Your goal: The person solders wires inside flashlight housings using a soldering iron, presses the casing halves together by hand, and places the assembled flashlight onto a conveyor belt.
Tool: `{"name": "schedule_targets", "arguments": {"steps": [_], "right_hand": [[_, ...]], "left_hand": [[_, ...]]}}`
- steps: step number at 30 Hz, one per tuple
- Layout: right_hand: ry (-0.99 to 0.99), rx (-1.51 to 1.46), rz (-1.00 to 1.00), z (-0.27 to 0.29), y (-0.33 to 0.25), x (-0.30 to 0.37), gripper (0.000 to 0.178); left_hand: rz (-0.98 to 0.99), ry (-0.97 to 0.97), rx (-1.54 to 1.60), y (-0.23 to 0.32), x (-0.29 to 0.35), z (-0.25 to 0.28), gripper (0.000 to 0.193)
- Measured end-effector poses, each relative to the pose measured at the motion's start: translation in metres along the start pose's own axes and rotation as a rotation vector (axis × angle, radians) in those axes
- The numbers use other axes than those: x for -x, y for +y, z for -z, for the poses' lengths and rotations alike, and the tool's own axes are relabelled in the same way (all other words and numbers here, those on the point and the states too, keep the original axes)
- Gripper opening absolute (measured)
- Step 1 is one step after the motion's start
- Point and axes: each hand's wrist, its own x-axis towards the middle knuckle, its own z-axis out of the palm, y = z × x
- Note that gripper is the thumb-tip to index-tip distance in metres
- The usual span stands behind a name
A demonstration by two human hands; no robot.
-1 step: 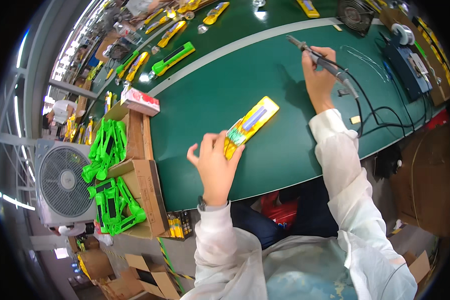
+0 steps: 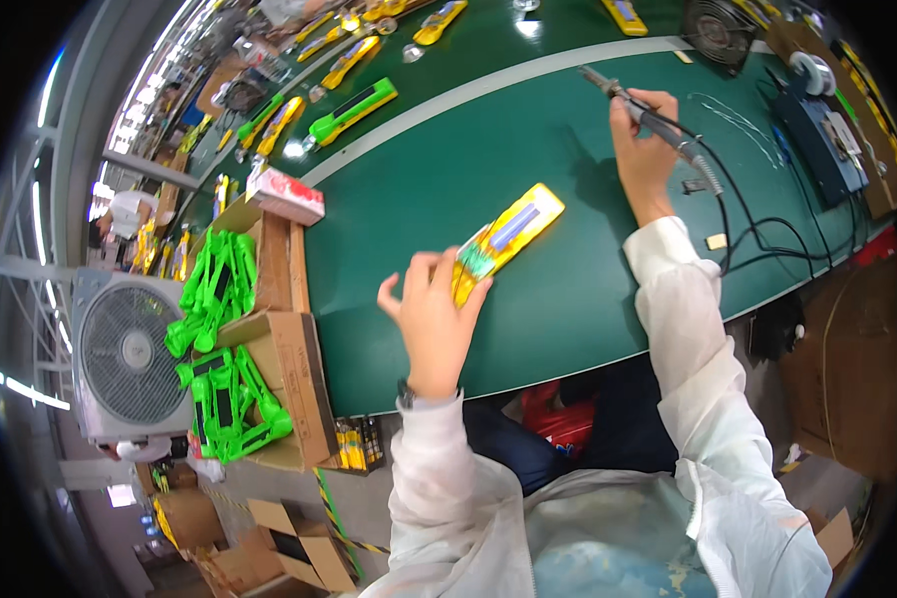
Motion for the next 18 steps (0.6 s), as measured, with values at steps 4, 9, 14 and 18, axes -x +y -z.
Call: {"name": "schedule_targets", "arguments": {"steps": [4,9,14,18], "right_hand": [[0.029,0.043,0.056,-0.001,-0.001,-0.011,0.016],[-0.004,-0.011,-0.053,0.006,0.017,-0.002,0.017],[0.027,-0.021,-0.094,-0.001,0.003,-0.008,0.017],[-0.029,-0.068,-0.1,-0.004,0.005,-0.008,0.016]], "left_hand": [[-0.021,0.09,-0.02,0.0,-0.024,-0.006,0.047],[0.15,0.369,-0.125,-0.018,-0.007,0.073,0.03],[0.716,-0.065,-0.698,-0.168,0.083,0.14,0.035],[0.971,-0.351,-0.657,-0.249,0.108,0.131,0.038]]}}
